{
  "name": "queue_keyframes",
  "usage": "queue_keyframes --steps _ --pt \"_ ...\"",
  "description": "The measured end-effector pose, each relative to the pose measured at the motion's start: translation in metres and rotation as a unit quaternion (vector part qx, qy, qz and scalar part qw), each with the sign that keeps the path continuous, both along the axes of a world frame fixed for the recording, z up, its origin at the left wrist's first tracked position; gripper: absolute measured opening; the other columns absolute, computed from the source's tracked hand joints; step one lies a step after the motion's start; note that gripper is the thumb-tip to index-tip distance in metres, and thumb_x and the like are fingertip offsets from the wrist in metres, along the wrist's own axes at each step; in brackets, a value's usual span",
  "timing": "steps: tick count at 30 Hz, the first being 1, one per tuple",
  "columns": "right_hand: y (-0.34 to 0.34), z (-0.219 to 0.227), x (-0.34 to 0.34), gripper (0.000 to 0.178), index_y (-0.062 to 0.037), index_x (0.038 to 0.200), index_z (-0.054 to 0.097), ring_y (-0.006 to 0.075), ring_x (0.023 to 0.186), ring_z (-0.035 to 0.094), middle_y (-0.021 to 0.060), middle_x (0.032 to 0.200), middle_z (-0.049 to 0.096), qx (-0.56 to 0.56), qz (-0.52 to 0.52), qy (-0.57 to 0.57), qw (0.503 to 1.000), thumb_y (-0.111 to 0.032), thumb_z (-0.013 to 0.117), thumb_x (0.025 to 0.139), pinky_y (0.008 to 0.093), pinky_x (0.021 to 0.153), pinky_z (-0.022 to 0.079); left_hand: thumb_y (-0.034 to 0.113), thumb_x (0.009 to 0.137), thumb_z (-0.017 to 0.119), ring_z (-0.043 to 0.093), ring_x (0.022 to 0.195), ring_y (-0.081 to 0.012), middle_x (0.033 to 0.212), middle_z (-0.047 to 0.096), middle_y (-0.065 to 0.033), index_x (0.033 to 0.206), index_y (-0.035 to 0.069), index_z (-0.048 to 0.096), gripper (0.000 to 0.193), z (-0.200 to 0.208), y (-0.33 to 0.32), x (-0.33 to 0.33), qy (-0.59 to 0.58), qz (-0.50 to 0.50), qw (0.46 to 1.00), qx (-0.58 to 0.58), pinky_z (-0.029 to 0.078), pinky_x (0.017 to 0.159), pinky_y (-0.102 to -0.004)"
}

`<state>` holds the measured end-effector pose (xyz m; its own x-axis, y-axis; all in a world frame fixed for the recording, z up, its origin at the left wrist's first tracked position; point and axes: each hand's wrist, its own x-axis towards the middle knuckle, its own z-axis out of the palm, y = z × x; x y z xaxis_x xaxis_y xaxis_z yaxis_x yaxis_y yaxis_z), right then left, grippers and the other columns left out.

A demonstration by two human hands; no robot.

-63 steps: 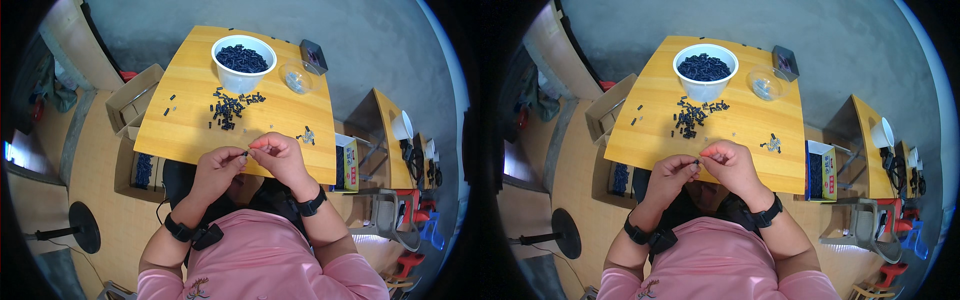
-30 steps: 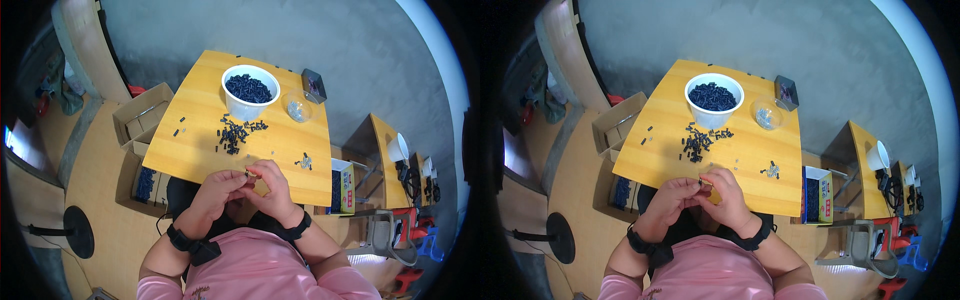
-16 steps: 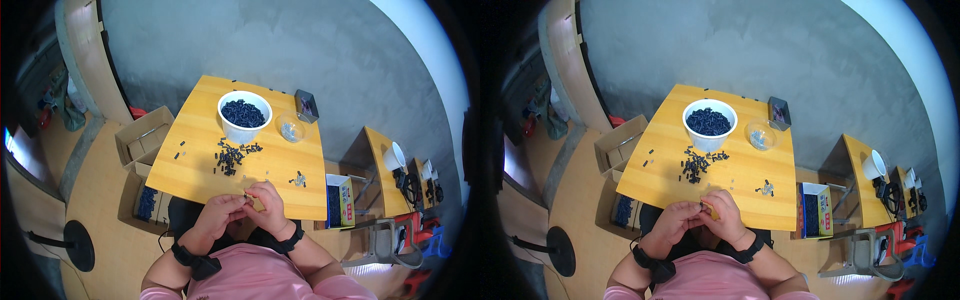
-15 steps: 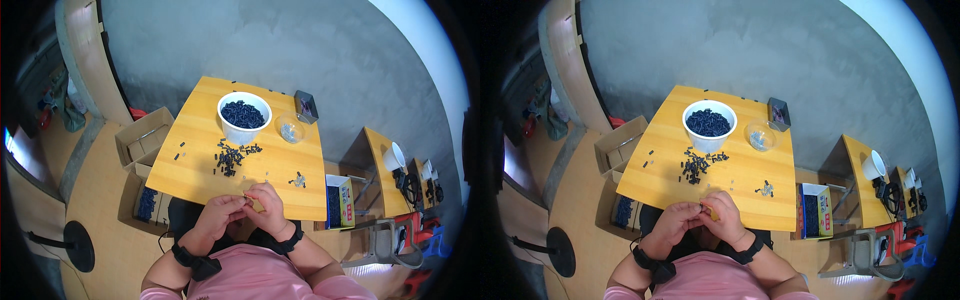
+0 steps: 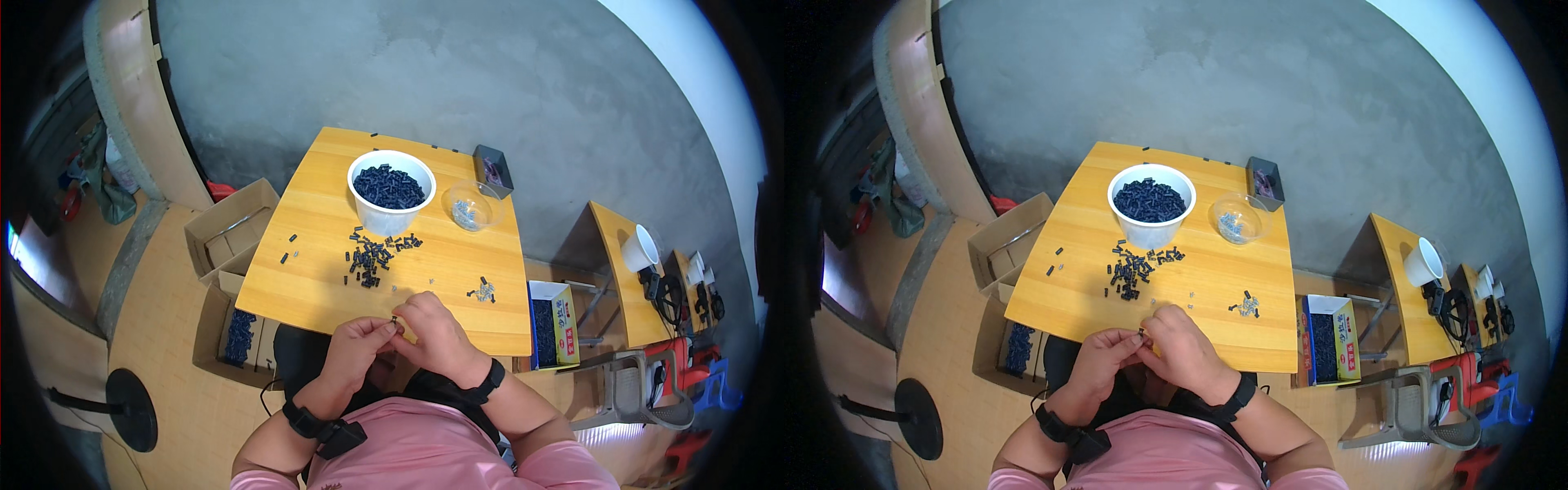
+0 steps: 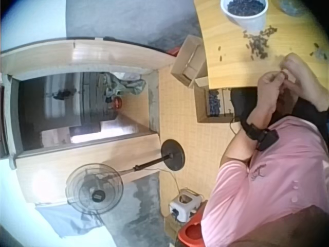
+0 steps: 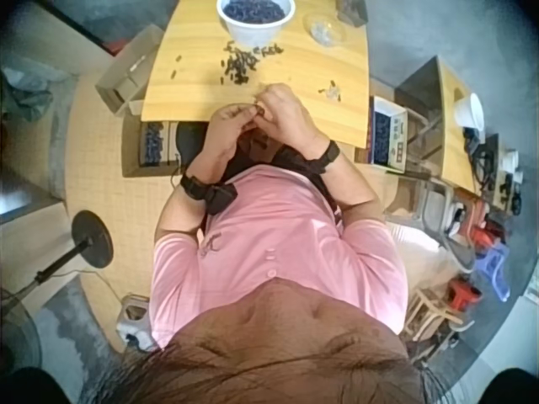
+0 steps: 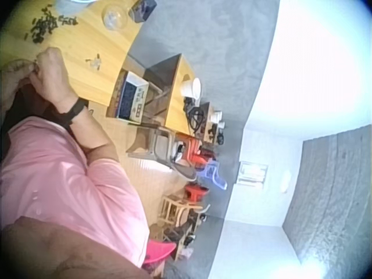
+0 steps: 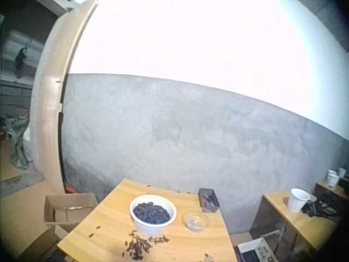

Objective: Assembling small black plastic components by hand at a table.

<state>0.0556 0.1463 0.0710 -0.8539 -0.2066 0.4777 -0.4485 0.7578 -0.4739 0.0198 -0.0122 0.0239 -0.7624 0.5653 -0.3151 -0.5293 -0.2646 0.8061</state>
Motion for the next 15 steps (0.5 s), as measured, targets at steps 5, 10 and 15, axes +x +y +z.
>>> queue_keyframes --steps 5,10,15 --pt "0.001 0.005 -0.001 0.019 -0.0017 0.079 0.056 0.0335 0.078 0.054 0.0146 0.079 0.051 0.104 0.025 -0.060 0.992 -0.012 0.069 0.070 0.0402 0.068 0.046 0.014 0.091 0.063 0.066 0.079 -0.0142 0.088 0.069 -0.0071 0.096 -0.001 0.067 0.016 -0.005 -0.001 0.002 0.012 -0.025 1.000 -0.012 0.053 0.074 -0.0264" --pt "0.000 -0.004 0.001 0.018 -0.0032 0.074 0.055 0.0334 0.075 0.056 0.0141 0.075 0.051 0.147 0.031 -0.073 0.986 -0.016 0.067 0.071 0.0404 0.066 0.048 0.015 0.089 0.066 0.065 0.076 -0.0126 0.086 0.069 -0.0076 0.098 -0.004 0.068 0.021 -0.007 -0.006 0.004 0.024 -0.038 0.997 -0.056 0.052 0.070 -0.0232" --pt "-0.007 -0.007 0.002 0.016 -0.0056 0.071 0.057 0.0312 0.065 0.057 0.0114 0.069 0.054 0.213 0.018 -0.055 0.975 -0.020 0.065 0.071 0.0418 0.059 0.049 0.011 0.088 0.066 0.063 0.070 -0.0107 0.081 0.069 -0.0064 0.096 -0.005 0.070 0.018 -0.008 -0.009 0.004 0.062 -0.029 0.993 -0.097 0.050 0.067 -0.0219"
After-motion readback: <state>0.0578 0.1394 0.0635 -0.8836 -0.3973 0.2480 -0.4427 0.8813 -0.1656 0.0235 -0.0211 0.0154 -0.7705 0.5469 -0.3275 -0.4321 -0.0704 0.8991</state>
